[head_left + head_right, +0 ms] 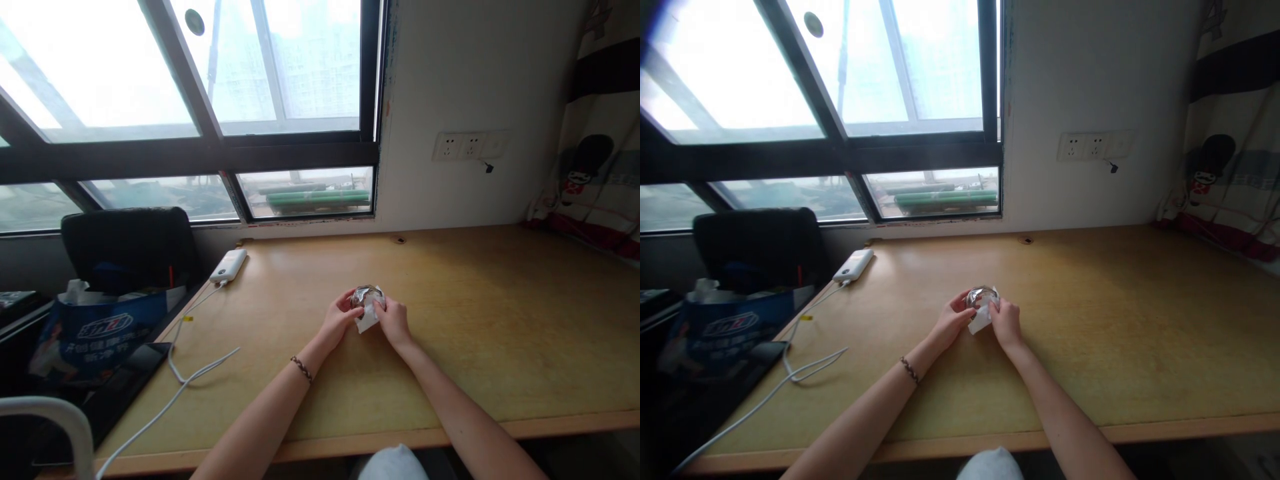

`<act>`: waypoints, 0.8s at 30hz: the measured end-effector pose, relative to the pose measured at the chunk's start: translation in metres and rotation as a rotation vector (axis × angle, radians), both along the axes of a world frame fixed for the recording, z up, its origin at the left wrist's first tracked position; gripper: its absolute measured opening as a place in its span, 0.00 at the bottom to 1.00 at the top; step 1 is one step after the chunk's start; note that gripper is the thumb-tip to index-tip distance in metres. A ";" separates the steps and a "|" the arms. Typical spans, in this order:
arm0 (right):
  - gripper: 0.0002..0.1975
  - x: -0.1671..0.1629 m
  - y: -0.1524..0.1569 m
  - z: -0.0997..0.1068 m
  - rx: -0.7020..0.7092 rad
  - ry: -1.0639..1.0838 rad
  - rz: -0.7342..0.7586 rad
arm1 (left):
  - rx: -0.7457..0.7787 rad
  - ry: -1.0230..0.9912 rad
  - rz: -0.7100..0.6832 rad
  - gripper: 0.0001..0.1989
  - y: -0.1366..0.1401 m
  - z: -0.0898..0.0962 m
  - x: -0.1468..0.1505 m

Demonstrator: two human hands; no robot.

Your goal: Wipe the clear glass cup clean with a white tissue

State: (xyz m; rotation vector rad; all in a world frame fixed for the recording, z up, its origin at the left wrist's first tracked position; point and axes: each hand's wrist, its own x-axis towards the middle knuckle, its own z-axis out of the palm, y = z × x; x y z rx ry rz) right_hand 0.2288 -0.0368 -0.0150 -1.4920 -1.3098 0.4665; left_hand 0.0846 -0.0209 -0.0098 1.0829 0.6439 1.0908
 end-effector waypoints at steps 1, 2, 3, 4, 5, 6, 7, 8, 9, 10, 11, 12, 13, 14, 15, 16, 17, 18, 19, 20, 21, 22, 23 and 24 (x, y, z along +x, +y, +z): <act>0.11 -0.002 0.000 -0.002 -0.047 0.050 0.014 | 0.002 -0.005 -0.009 0.30 -0.002 0.001 0.001; 0.12 -0.003 0.001 -0.005 -0.107 0.121 0.037 | 0.007 -0.019 -0.029 0.29 -0.004 0.003 0.002; 0.13 -0.005 0.001 -0.007 -0.170 0.205 0.068 | 0.011 -0.035 -0.055 0.29 -0.006 0.005 0.003; 0.15 -0.006 0.001 -0.009 -0.229 0.295 0.107 | 0.012 -0.049 -0.087 0.29 -0.009 0.008 0.005; 0.16 -0.008 0.000 -0.011 -0.277 0.380 0.148 | 0.011 -0.058 -0.118 0.28 -0.011 0.010 0.006; 0.17 -0.009 -0.001 -0.012 -0.311 0.455 0.189 | 0.007 -0.062 -0.142 0.28 -0.013 0.012 0.007; 0.18 -0.010 -0.002 -0.012 -0.334 0.516 0.226 | 0.003 -0.060 -0.157 0.27 -0.015 0.013 0.007; 0.18 -0.010 -0.002 -0.012 -0.350 0.559 0.256 | 0.000 -0.054 -0.161 0.26 -0.015 0.013 0.007; 0.18 -0.011 -0.002 -0.012 -0.360 0.575 0.275 | 0.000 -0.043 -0.151 0.25 -0.014 0.012 0.006; 0.17 -0.011 -0.002 -0.010 -0.361 0.567 0.280 | 0.003 -0.028 -0.133 0.23 -0.013 0.011 0.005; 0.16 -0.011 -0.002 -0.009 -0.356 0.545 0.275 | 0.005 -0.005 -0.109 0.22 -0.011 0.008 0.004; 0.15 -0.011 -0.001 -0.007 -0.348 0.517 0.264 | 0.003 0.023 -0.085 0.21 -0.008 0.005 0.003; 0.15 -0.011 -0.001 -0.006 -0.341 0.478 0.248 | -0.002 0.054 -0.063 0.20 -0.005 0.001 0.002; 0.14 -0.010 0.000 -0.004 -0.333 0.429 0.228 | -0.008 0.084 -0.044 0.20 -0.002 -0.002 0.001; 0.14 -0.010 0.000 -0.002 -0.321 0.372 0.208 | -0.013 0.108 -0.023 0.21 0.000 -0.005 0.000; 0.14 -0.009 -0.001 0.000 -0.303 0.305 0.191 | -0.018 0.126 -0.003 0.22 0.002 -0.008 0.000; 0.14 -0.009 -0.002 0.001 -0.280 0.226 0.175 | -0.022 0.136 0.017 0.23 0.004 -0.010 -0.001; 0.14 -0.008 -0.003 0.002 -0.253 0.142 0.162 | -0.029 0.139 0.038 0.24 0.005 -0.011 -0.001; 0.14 -0.008 -0.004 0.003 -0.225 0.069 0.152 | -0.040 0.140 0.059 0.25 0.006 -0.012 -0.001; 0.14 -0.008 -0.005 0.004 -0.203 0.019 0.149 | -0.053 0.143 0.082 0.26 0.007 -0.012 -0.001; 0.14 -0.007 -0.006 0.004 -0.188 -0.017 0.150 | -0.065 0.152 0.103 0.27 0.007 -0.013 -0.001; 0.14 -0.007 -0.007 0.003 -0.177 -0.034 0.150 | -0.074 0.167 0.118 0.27 0.008 -0.013 0.000; 0.14 -0.006 -0.007 0.002 -0.172 -0.033 0.147 | -0.073 0.182 0.126 0.28 0.008 -0.013 0.000; 0.14 -0.006 -0.006 0.000 -0.178 -0.008 0.144 | -0.064 0.193 0.119 0.29 0.007 -0.013 0.000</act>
